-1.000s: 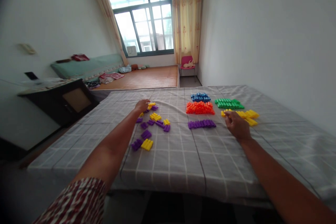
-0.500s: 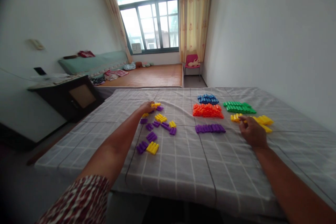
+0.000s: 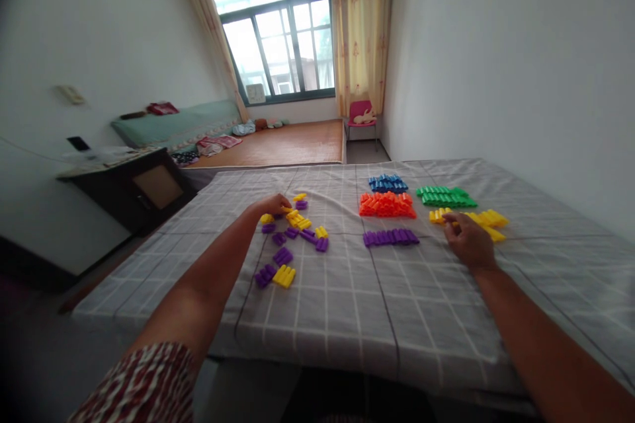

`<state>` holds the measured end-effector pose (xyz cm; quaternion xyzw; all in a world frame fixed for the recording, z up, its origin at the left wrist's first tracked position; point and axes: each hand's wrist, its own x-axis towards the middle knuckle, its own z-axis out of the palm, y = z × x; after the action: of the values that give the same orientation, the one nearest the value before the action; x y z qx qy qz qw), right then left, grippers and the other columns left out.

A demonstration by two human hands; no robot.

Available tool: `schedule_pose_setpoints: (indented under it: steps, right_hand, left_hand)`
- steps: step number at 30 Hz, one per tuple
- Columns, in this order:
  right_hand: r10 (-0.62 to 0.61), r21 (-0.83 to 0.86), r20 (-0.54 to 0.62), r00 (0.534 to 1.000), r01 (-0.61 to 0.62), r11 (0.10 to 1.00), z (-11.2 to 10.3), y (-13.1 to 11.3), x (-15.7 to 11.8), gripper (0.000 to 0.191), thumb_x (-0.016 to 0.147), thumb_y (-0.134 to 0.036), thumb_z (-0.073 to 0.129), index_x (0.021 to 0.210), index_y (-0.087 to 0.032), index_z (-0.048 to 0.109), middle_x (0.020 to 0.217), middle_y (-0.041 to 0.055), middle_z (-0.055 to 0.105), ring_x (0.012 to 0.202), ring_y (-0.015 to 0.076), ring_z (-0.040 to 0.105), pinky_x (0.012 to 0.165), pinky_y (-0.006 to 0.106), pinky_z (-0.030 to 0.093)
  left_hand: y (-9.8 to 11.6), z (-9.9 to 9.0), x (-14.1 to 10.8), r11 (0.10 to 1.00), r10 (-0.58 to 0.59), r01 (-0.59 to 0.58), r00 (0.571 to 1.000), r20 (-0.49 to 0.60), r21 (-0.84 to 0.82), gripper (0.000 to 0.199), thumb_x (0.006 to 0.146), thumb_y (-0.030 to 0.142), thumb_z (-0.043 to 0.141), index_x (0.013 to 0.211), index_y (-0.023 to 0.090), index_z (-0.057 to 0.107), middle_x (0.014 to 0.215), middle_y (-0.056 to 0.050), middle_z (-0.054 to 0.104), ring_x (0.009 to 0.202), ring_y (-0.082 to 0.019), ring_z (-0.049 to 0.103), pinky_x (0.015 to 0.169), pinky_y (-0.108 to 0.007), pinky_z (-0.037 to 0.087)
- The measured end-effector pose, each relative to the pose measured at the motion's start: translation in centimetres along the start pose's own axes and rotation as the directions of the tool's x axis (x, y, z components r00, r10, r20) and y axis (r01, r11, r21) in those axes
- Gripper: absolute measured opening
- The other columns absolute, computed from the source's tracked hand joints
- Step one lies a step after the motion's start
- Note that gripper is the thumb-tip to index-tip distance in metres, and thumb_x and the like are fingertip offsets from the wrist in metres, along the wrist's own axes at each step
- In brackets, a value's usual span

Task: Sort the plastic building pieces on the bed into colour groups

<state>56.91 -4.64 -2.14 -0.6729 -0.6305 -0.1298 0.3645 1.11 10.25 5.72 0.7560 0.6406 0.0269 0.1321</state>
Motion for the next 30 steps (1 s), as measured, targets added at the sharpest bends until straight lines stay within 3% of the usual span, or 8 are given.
schedule_pose_setpoints:
  steps: [4,8,12,17,21,23,26,30]
  right_hand:
    - [0.013,0.003,0.006,1.0,-0.013,1.0,-0.2,-0.2,-0.1,0.027,0.082,-0.031,0.05,0.101,-0.02,0.066,0.089,0.0091,0.071,0.072,0.022,0.064,0.064,0.032,0.045]
    - [0.019,0.01,0.001,1.0,-0.019,1.0,-0.5,-0.3,-0.2,0.028,0.083,-0.03,0.05,0.103,-0.019,0.065,0.095,0.009,0.071,0.075,0.0207,0.064,0.068,0.031,0.046]
    - [0.001,0.015,-0.03,1.0,-0.001,1.0,-0.5,-0.3,-0.2,0.028,0.084,-0.032,0.048,0.103,-0.018,0.065,0.098,0.0084,0.07,0.077,0.021,0.064,0.069,0.031,0.046]
    - [-0.016,0.018,-0.058,0.998,0.017,1.0,-0.1,0.1,-0.3,0.027,0.085,-0.031,0.049,0.101,-0.018,0.065,0.098,0.0076,0.07,0.075,0.0202,0.064,0.067,0.031,0.047]
    - [-0.036,0.05,-0.044,0.998,0.038,0.998,-0.3,-0.7,-0.3,0.028,0.085,-0.029,0.049,0.104,-0.017,0.065,0.099,0.0099,0.07,0.078,0.0213,0.064,0.07,0.032,0.048]
    - [-0.077,0.112,0.012,0.997,0.075,0.991,-0.6,-2.6,0.2,0.028,0.086,-0.028,0.049,0.106,-0.017,0.065,0.1,0.0098,0.07,0.076,0.0205,0.064,0.07,0.032,0.049]
    - [-0.22,0.278,0.158,0.963,0.17,0.945,-0.5,-7.6,1.9,0.029,0.087,-0.026,0.05,0.111,-0.019,0.064,0.107,0.0085,0.069,0.073,0.0184,0.065,0.072,0.033,0.051]
    - [-0.445,0.495,0.242,0.862,0.284,0.821,1.6,-15.7,3.8,0.037,0.083,-0.025,0.061,0.119,-0.021,0.063,0.12,0.01,0.064,0.088,0.0219,0.065,0.086,0.039,0.051]
  left_hand:
    - [0.7,-0.5,0.4,0.999,-0.032,0.03,0.991,-0.129,-0.011,0.038,0.07,0.009,0.062,0.105,0.02,0.074,0.109,-0.007,0.073,0.1,-0.023,0.066,0.086,-0.028,0.051]
    - [2.7,1.2,1.1,0.999,0.038,-0.045,0.976,-0.216,-0.028,0.052,0.072,0.002,0.056,0.118,0.023,0.068,0.132,-0.005,0.062,0.121,-0.019,0.056,0.1,-0.026,0.043]
    - [4.2,2.5,1.9,0.992,0.097,-0.113,0.969,-0.226,-0.058,0.049,0.074,0.0,0.055,0.115,0.023,0.069,0.131,-0.006,0.062,0.118,-0.019,0.058,0.101,-0.026,0.043]
    - [5.0,1.7,2.1,0.991,-0.026,-0.015,0.955,-0.297,-0.135,0.03,0.083,0.017,0.059,0.111,0.016,0.068,0.115,-0.014,0.069,0.111,-0.027,0.063,0.095,-0.039,0.048]
    - [6.7,1.9,0.5,0.962,-0.037,-0.05,0.949,-0.312,-0.267,0.028,0.09,0.025,0.051,0.115,0.016,0.063,0.108,-0.009,0.071,0.099,-0.019,0.067,0.087,-0.031,0.053]
    - [8.2,2.6,-0.8,0.86,0.013,-0.149,0.962,-0.272,-0.488,0.026,0.09,0.026,0.052,0.11,0.014,0.064,0.102,-0.007,0.072,0.091,-0.015,0.068,0.084,-0.028,0.054]
    - [10.8,3.9,-2.8,0.543,0.06,-0.195,0.979,-0.194,-0.816,0.025,0.086,0.03,0.062,0.102,0.011,0.065,0.093,-0.007,0.071,0.08,-0.013,0.068,0.084,-0.03,0.056]
    - [13.7,4.9,-5.0,0.348,0.059,-0.136,0.991,-0.123,-0.928,0.037,0.079,0.036,0.072,0.105,0.012,0.062,0.094,-0.007,0.069,0.076,-0.011,0.067,0.084,-0.032,0.057]
